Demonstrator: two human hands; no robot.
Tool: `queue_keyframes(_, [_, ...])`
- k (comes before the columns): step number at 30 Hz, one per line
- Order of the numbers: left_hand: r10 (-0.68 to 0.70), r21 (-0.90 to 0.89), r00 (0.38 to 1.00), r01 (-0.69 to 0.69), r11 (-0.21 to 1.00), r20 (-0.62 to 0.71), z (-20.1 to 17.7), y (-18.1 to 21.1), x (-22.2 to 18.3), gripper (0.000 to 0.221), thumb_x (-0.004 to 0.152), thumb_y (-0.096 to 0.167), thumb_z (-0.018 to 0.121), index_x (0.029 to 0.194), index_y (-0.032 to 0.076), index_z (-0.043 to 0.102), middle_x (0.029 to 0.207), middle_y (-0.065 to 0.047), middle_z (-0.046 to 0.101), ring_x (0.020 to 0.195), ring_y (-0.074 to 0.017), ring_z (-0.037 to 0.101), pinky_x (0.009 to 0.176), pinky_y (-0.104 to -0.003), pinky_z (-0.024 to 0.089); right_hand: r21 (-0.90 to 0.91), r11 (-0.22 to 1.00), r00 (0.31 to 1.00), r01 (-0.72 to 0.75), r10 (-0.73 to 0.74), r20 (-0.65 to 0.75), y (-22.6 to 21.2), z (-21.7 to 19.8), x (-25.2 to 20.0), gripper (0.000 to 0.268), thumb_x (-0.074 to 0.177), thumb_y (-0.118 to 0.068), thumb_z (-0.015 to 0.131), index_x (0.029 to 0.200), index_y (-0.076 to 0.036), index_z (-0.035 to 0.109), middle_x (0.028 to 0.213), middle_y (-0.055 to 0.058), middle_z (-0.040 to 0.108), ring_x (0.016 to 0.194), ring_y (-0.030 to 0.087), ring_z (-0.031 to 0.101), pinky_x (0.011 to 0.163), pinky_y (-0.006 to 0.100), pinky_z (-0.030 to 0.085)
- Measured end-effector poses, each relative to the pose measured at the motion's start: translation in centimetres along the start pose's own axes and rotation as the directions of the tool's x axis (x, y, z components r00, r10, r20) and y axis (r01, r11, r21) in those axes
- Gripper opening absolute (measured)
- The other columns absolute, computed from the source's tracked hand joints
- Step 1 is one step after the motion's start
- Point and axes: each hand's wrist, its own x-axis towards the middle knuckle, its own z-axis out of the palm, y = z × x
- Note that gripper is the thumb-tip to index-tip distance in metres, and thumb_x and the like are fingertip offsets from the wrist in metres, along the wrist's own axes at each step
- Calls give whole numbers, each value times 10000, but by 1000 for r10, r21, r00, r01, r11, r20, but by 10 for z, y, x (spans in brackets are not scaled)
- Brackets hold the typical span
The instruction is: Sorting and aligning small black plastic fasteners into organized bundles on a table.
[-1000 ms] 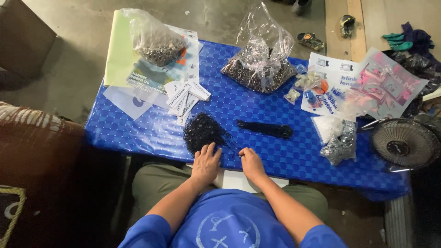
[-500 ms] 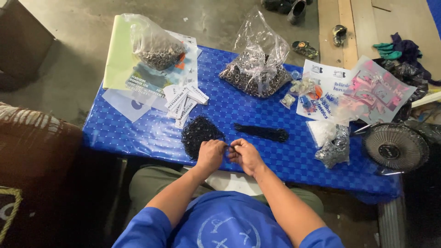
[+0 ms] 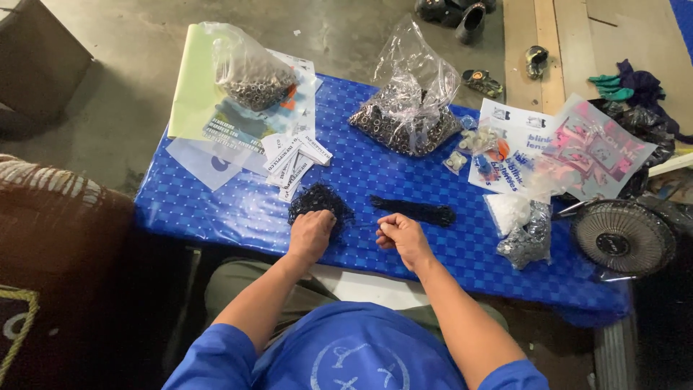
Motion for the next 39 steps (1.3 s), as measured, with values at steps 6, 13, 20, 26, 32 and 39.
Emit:
queue_keyframes(6, [-130,-12,991,130,991,-36,-22,8,19,108,937,304,656,926,203,620,701,-42,625,700,-275,664,646,-417,512,12,1000,1000,-8,8,8,2,-2,-7,154,952,-43,623,1084,-23,699,850,159,748,678,207,745,600,309,646])
queue_keyframes(13, [-268,-17,963,268,963,-39,-27,1,49,141,972,364,624,935,228,623,759,-42,657,770,-273,687,709,-412,545,-139,990,998,-27,20,-51,6,-8,-10,175,905,-1,640,1073,13,688,838,200,747,665,222,742,601,324,648])
queue_keyframes(20, [-303,107,948,292,950,97,-57,42,43,574,845,167,674,1394,190,507,1397,-104,502,1295,-357,484,977,-513,452,-259,963,988,-75,36,-151,18,-17,-17,152,901,-5,633,1045,11,682,828,203,754,661,240,756,562,328,649])
queue_keyframes(26, [117,-112,944,-86,990,307,30,88,-6,718,774,278,786,1437,235,511,1347,-30,587,1253,-280,538,1017,-527,437,-387,922,992,-8,-42,-120,12,-4,-29,194,921,-17,616,1078,-28,730,897,187,774,724,216,769,618,308,653])
queue_keyframes(32, [77,-23,952,-73,997,297,86,58,-8,64,861,390,664,824,355,624,682,110,681,679,-146,708,615,-345,539,-521,853,965,18,-151,-213,24,-55,-25,170,912,-79,639,1050,-86,739,913,148,789,742,212,776,652,310,638])
queue_keyframes(39, [-139,-64,823,207,976,550,60,55,13,178,940,400,630,1053,298,723,907,54,768,903,-181,750,784,-353,594,-527,840,914,-133,-102,-393,63,-126,-20,162,924,-145,621,1037,-80,717,887,111,788,808,220,766,700,331,617])
